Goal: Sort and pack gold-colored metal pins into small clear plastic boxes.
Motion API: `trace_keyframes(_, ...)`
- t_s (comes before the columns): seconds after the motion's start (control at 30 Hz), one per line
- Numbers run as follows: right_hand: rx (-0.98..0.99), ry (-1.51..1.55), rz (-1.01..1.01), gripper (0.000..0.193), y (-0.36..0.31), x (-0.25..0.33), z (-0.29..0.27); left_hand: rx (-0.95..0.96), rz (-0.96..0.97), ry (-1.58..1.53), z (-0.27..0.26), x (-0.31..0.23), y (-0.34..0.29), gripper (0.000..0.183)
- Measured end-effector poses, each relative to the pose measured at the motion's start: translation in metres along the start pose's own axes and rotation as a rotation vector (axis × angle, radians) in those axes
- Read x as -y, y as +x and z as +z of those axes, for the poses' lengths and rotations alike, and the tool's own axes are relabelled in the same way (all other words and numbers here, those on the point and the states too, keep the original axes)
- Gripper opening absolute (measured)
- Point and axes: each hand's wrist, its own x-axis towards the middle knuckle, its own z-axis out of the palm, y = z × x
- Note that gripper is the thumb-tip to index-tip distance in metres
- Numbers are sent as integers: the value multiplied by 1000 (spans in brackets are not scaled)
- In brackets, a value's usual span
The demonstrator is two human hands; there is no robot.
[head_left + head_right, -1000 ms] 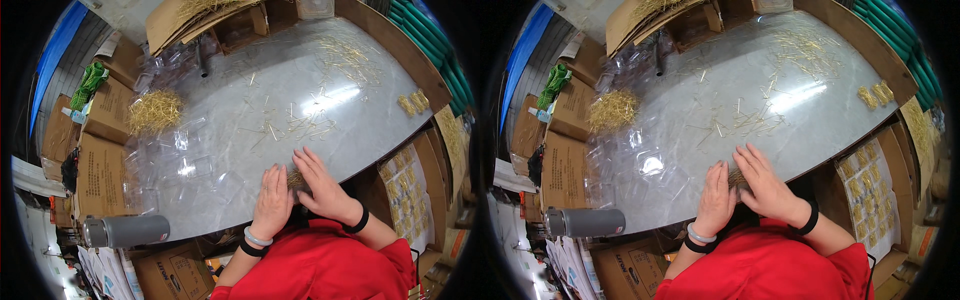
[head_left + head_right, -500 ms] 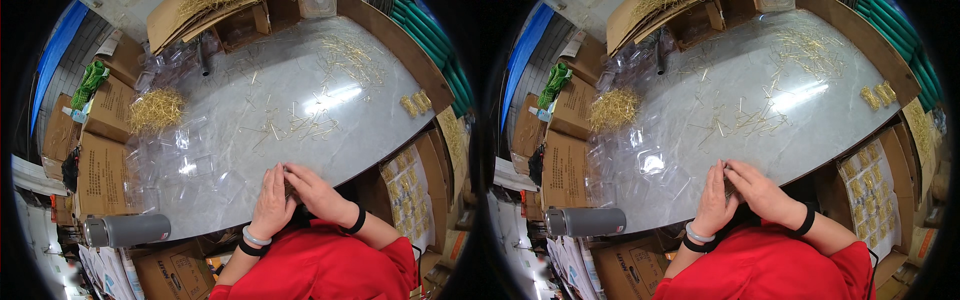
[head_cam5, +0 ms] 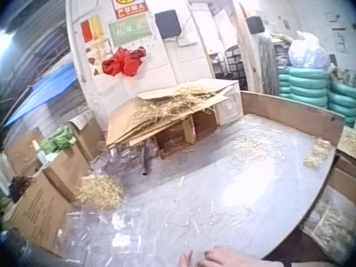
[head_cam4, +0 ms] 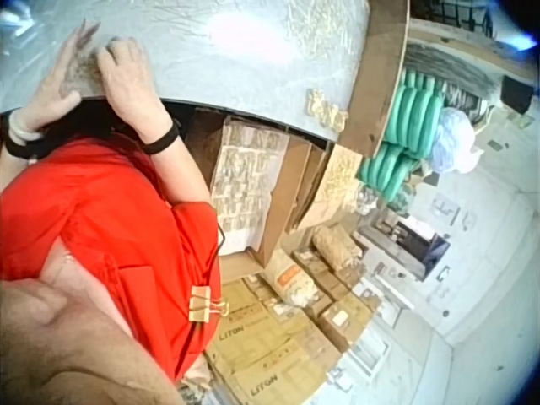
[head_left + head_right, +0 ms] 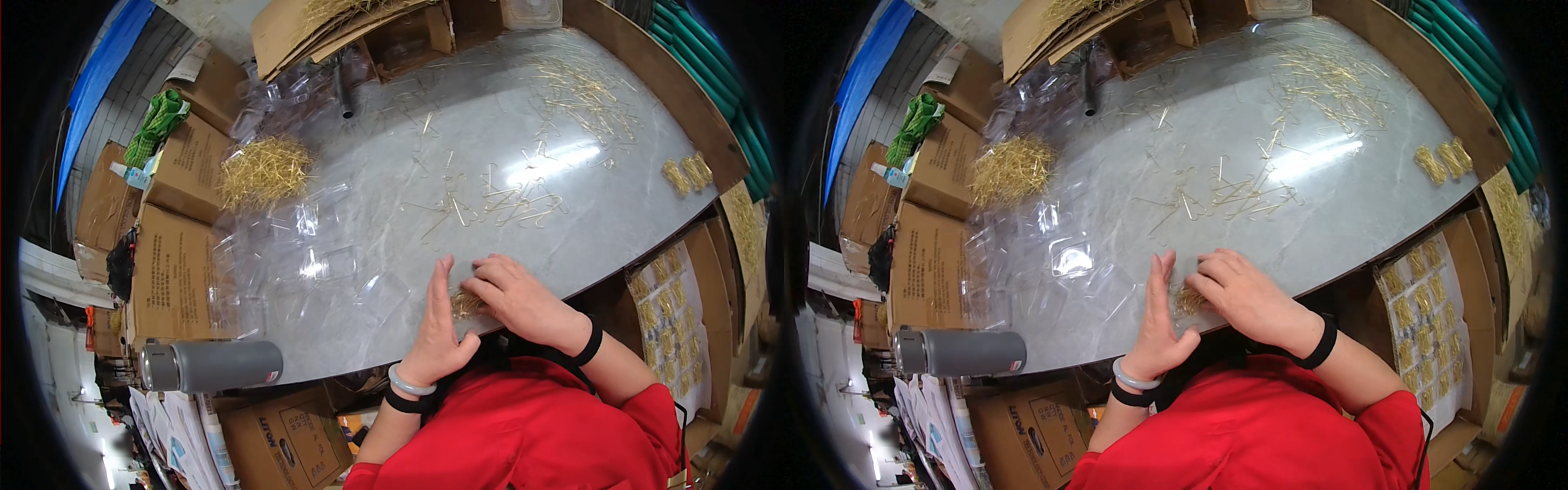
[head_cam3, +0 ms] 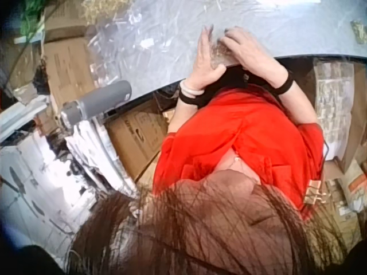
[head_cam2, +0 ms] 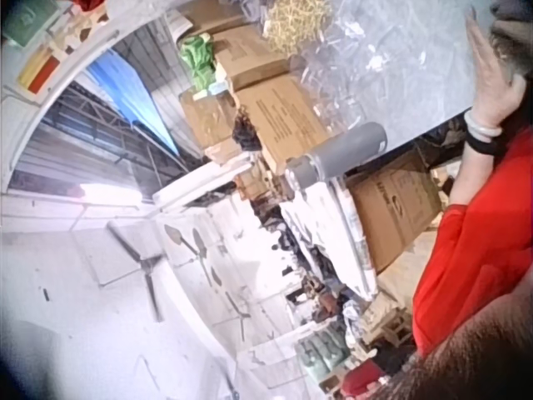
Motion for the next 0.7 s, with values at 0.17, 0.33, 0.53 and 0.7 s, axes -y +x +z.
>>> trace_keyframes(0.17,8,93,128,41,-2,1,-6,19,-106,37,1,-4,-2,99)
trace_keyframes(0.33,-93,-11,0,45,2,4,0,-82,-173,46,25,-17,3,90)
trace_keyframes(0.53,-68,38,44,47,-4,-3,-1,-138,-136,-150,20,-19,1,84)
trace_keyframes(0.7,-69,215,50,45,-6,-6,-8,65,-151,174,-1,-21,-10,78)
